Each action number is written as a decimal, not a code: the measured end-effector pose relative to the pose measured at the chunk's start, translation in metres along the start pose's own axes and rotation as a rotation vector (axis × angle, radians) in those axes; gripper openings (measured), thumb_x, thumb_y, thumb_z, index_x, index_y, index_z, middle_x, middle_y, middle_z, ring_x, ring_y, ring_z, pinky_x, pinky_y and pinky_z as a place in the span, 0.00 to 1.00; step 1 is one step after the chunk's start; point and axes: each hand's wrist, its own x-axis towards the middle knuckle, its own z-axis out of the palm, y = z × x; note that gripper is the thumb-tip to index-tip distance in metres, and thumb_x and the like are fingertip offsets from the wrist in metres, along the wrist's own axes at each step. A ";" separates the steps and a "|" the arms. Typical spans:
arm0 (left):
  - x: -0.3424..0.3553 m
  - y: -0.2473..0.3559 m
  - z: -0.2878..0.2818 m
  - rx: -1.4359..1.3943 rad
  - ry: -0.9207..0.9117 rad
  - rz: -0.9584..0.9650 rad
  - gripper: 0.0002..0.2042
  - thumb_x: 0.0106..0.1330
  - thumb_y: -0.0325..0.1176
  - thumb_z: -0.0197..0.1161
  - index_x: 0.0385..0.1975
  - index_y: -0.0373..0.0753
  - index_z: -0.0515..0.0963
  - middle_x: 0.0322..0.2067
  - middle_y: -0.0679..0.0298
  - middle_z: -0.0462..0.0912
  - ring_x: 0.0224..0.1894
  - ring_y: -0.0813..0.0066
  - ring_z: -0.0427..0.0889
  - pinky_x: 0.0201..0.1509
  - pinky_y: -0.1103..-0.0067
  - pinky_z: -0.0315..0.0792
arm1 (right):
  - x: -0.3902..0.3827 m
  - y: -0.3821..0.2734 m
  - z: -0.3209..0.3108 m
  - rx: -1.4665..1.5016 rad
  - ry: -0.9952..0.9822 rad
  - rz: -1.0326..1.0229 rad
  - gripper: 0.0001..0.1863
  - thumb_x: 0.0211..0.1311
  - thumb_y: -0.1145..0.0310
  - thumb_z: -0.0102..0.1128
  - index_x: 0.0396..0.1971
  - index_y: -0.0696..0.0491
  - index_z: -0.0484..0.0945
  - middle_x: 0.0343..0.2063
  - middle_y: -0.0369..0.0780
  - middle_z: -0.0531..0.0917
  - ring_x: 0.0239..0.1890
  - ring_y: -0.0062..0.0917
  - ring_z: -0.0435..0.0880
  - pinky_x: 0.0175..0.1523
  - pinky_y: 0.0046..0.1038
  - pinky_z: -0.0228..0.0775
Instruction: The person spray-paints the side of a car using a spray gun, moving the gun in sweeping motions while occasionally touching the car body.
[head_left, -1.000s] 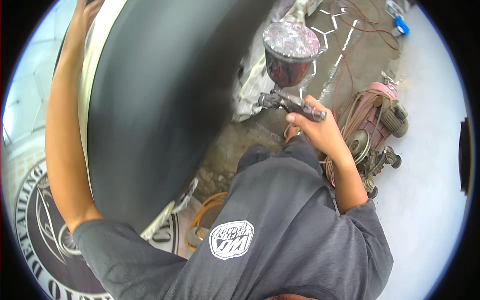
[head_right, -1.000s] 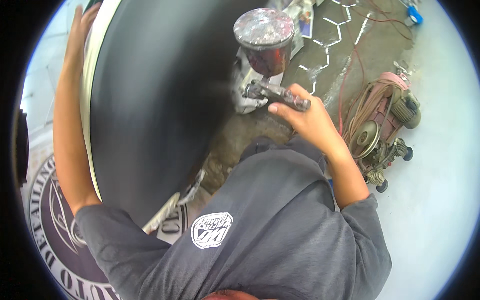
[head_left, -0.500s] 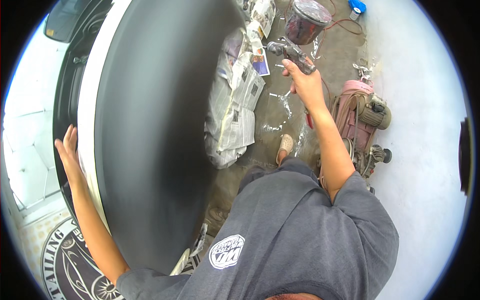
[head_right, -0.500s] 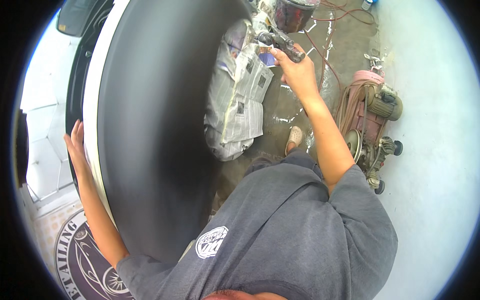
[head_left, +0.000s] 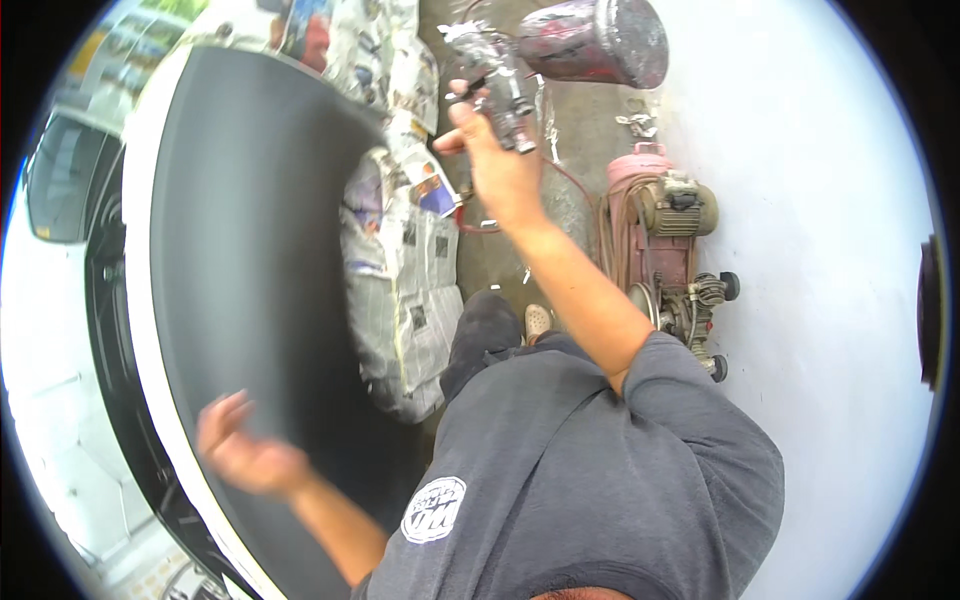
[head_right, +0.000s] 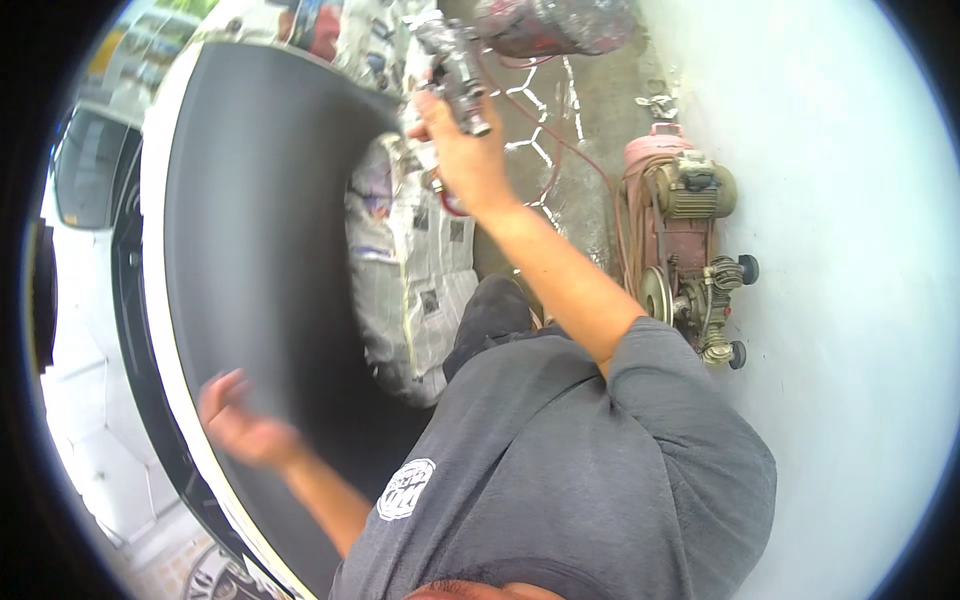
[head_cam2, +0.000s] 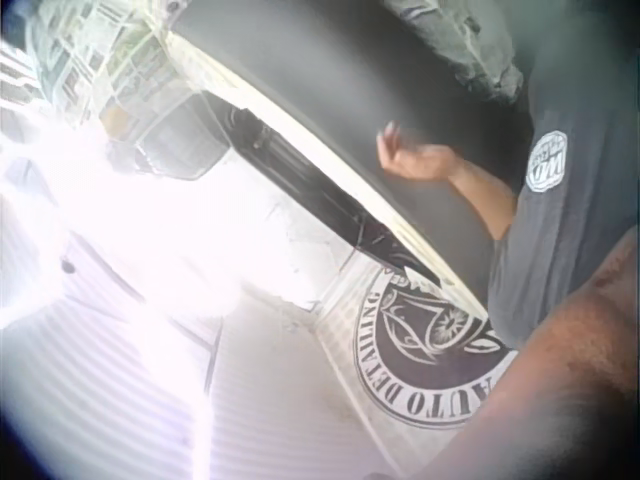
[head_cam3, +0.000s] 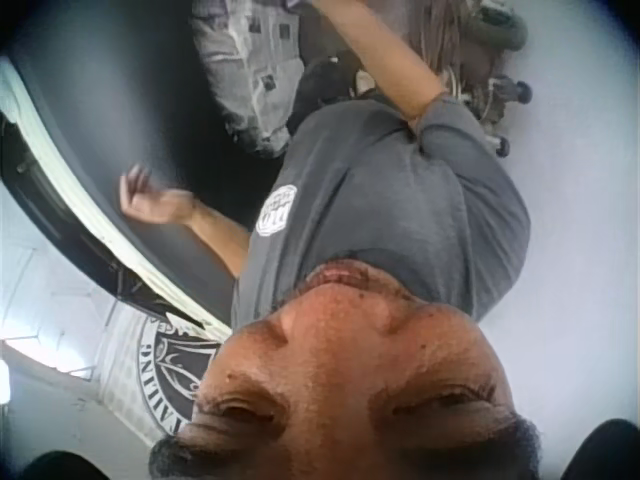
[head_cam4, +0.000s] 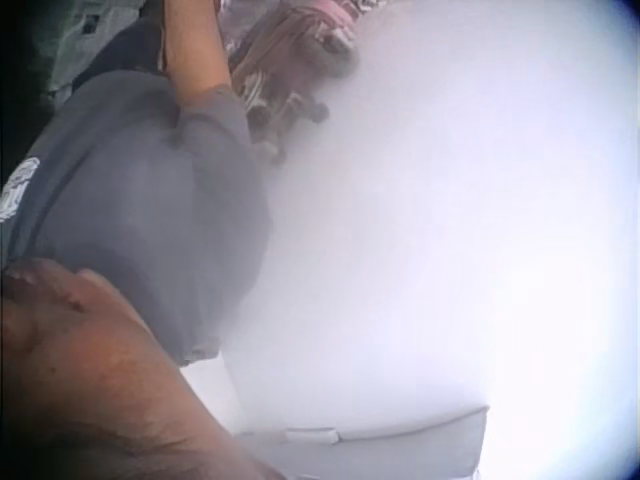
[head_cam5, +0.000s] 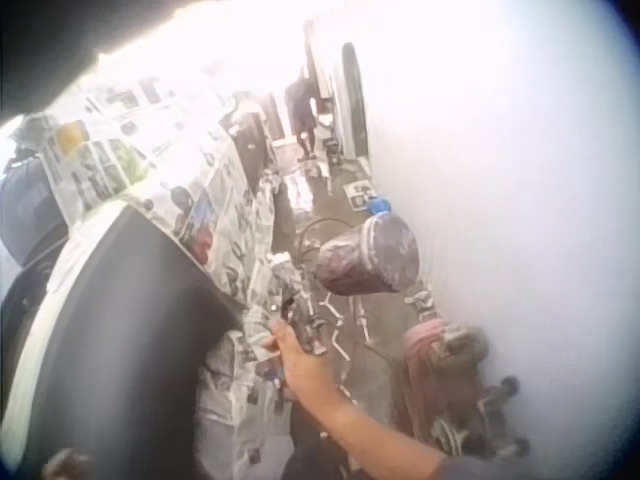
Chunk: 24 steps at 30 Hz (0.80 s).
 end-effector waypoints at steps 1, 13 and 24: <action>-0.017 0.020 0.065 -0.081 -0.190 -0.428 0.24 0.79 0.48 0.46 0.48 0.29 0.78 0.47 0.53 0.80 0.47 0.61 0.84 0.49 0.71 0.78 | 0.008 0.001 0.002 0.058 0.003 -0.078 0.18 0.72 0.66 0.63 0.57 0.57 0.77 0.48 0.37 0.85 0.30 0.22 0.86 0.38 0.27 0.82; -0.093 -0.157 0.514 -1.303 -0.614 -1.964 0.50 0.66 0.74 0.46 0.71 0.30 0.56 0.62 0.49 0.73 0.64 0.55 0.74 0.67 0.57 0.69 | 0.090 -0.036 -0.026 -0.069 0.051 -0.092 0.23 0.74 0.70 0.58 0.65 0.57 0.70 0.30 0.35 0.84 0.35 0.17 0.85 0.43 0.23 0.74; -0.014 -0.231 0.699 -1.023 -0.612 -1.766 0.22 0.66 0.28 0.61 0.60 0.50 0.68 0.44 0.63 0.83 0.49 0.68 0.81 0.54 0.68 0.73 | 0.204 0.004 -0.059 -0.439 0.241 0.057 0.26 0.72 0.74 0.57 0.67 0.58 0.65 0.57 0.45 0.77 0.42 0.26 0.85 0.51 0.32 0.80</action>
